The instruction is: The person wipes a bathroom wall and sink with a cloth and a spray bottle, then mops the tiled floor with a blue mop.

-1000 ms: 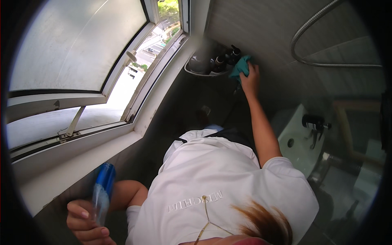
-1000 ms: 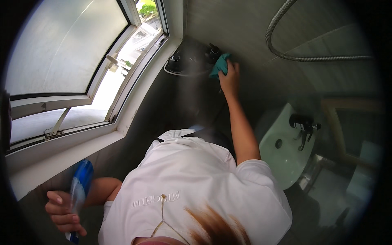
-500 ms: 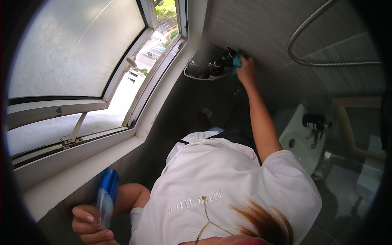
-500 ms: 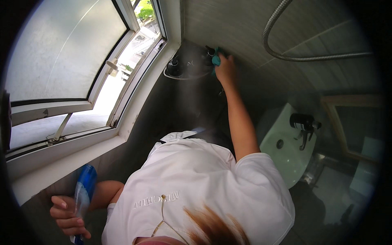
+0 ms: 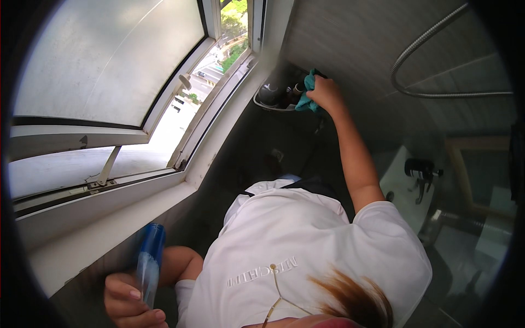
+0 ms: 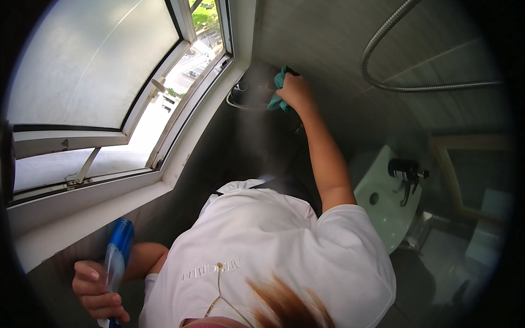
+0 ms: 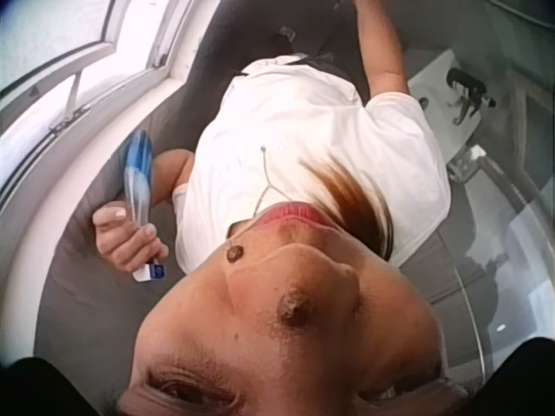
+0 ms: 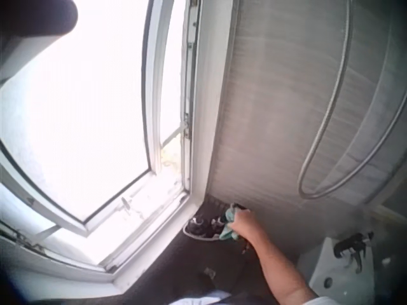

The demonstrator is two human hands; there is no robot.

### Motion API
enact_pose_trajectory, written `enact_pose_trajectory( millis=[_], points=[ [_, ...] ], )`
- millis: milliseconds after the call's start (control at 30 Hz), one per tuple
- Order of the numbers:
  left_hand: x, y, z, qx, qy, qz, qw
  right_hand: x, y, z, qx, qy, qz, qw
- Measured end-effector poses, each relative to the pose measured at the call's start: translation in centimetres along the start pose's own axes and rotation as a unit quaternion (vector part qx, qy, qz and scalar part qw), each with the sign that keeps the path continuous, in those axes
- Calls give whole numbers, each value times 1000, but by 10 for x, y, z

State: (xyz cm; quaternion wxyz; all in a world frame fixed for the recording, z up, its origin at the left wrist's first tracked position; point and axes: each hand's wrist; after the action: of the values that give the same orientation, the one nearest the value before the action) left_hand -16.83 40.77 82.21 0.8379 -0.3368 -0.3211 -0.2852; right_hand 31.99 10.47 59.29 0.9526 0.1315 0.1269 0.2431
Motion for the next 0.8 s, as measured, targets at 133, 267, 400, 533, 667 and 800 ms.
enact_pose_trajectory(
  millis=[133, 267, 400, 533, 667, 800],
  points=[
    [4, -2, 6, -7, 58, -7, 998, 0, -11, 1, 117, 44, 9, 992],
    [9, 1, -1, -48, 49, -22, 997, -8, -46, 1, 288, 110, -15, 951],
    [16, 2, -2, -91, 78, -30, 992, -39, -67, -26, 213, 8, -16, 977],
    [17, 6, -7, -133, 77, -18, 988, -42, -59, -98, 413, -218, -139, 874],
    [43, 17, -50, -199, 25, 47, 979, -45, 5, -154, 325, -249, -204, 889],
    [56, 45, -70, -269, 68, 99, 956, -72, 43, -194, 490, -234, -206, 814]
  ],
)
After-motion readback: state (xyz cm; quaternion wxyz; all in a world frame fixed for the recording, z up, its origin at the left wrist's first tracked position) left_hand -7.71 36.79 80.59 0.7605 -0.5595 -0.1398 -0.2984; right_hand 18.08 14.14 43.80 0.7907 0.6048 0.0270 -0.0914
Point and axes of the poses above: each hand's wrist, its own x-axis towards the middle knuckle, its own z-axis out of the back of the hand, y = z × x, and after that the axes turned 6 degrees about z, right-handed
